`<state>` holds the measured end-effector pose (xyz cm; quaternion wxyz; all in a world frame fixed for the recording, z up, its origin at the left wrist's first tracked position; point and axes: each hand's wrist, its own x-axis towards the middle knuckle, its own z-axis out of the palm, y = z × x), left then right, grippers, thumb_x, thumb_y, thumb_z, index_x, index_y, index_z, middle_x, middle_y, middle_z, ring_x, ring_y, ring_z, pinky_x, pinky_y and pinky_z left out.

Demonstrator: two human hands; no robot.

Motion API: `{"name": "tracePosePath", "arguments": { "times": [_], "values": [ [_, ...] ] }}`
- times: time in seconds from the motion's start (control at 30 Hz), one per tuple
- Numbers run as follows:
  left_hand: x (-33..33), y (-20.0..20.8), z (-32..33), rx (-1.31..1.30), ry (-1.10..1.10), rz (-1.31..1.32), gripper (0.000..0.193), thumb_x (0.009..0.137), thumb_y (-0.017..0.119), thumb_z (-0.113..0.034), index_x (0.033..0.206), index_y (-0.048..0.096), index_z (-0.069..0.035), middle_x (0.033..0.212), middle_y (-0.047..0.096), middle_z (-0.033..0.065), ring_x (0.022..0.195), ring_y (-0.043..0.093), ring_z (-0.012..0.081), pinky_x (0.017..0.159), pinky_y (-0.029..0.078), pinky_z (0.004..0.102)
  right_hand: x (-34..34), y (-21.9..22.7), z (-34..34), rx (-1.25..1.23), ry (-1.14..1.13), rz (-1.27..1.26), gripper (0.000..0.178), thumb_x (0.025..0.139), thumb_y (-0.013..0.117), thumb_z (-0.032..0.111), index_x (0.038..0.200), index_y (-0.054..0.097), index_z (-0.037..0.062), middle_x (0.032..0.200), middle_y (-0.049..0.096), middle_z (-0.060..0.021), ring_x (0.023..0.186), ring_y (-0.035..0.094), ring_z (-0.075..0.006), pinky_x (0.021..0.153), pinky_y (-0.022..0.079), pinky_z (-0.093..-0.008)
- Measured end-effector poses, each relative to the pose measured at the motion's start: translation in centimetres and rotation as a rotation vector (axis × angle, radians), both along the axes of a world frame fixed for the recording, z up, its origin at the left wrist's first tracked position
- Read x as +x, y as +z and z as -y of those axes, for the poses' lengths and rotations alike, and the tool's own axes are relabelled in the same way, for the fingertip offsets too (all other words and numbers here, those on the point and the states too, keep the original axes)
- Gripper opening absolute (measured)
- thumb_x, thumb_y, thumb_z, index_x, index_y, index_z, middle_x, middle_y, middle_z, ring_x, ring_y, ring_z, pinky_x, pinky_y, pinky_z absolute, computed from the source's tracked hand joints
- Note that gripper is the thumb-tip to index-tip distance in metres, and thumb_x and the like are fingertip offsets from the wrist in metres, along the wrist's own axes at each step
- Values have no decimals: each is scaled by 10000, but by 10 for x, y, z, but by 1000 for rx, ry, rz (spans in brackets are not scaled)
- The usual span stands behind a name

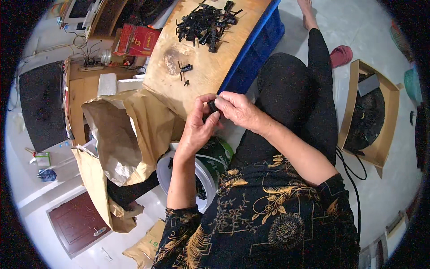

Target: Sorting small black plastic components from a paper bag into piles on a plastic surface.

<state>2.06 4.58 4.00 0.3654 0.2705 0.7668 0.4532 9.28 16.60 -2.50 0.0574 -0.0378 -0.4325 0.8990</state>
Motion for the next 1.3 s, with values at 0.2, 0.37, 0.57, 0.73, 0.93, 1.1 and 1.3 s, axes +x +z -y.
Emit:
{"name": "tracePosePath", "arguments": {
  "times": [0.2, 0.37, 0.57, 0.73, 0.93, 1.1, 1.3],
  "values": [
    [-5, 0, -1, -58, 79, 102, 276, 870, 462, -78, 1125, 356, -69, 691, 547, 47, 515, 461, 78, 460, 373, 191, -1, -10, 2, 237, 54, 64, 261, 937, 385, 267, 803, 482, 65, 597, 413, 43, 540, 378, -37, 487, 330, -194],
    [-10, -11, 9, -54, 70, 107, 256, 871, 464, -79, 1101, 354, -59, 672, 539, 49, 520, 462, 77, 459, 371, 194, -7, -16, 11, 374, 42, 65, 217, 932, 395, 207, 808, 481, 51, 606, 442, 18, 561, 407, -59, 508, 356, -222],
    [-9, -23, 15, -14, 102, 47, 212, 869, 466, -45, 1048, 353, -48, 675, 507, 37, 544, 461, 73, 470, 375, 199, -11, -21, 19, 579, -45, 73, 172, 914, 416, 153, 834, 473, 12, 626, 475, -52, 595, 469, -118, 554, 403, -282],
    [3, -37, 19, 93, 194, -126, 196, 858, 463, 10, 1017, 353, -22, 742, 445, 35, 619, 479, 98, 543, 417, 216, -13, -19, 24, 685, -85, 77, 147, 908, 424, 150, 886, 476, 13, 668, 486, -82, 614, 484, -135, 567, 408, -291],
    [1, -27, 59, -35, 211, -422, 195, 828, 512, -44, 990, 407, -21, 676, 491, 101, 595, 495, 143, 545, 416, 282, -18, -16, 36, 521, 169, 57, 139, 909, 444, 165, 946, 506, 46, 674, 391, 50, 600, 369, -44, 526, 337, -199],
    [2, -20, 176, -492, 414, -328, 226, 810, 502, -109, 1004, 438, -13, 695, 554, 169, 628, 559, 265, 590, 440, 338, -12, -8, 21, 419, 190, 261, 161, 907, 459, 198, 968, 520, 62, 649, 356, 74, 555, 320, -19, 468, 271, -175],
    [35, -13, 242, -739, 286, -753, 281, 793, 557, -123, 1037, 487, -2, 873, 578, 225, 789, 572, 366, 690, 446, 402, -17, -17, 30, 459, 173, 166, 171, 901, 479, 219, 902, 522, 53, 647, 381, 69, 566, 346, -29, 495, 308, -180]
  ]
}}
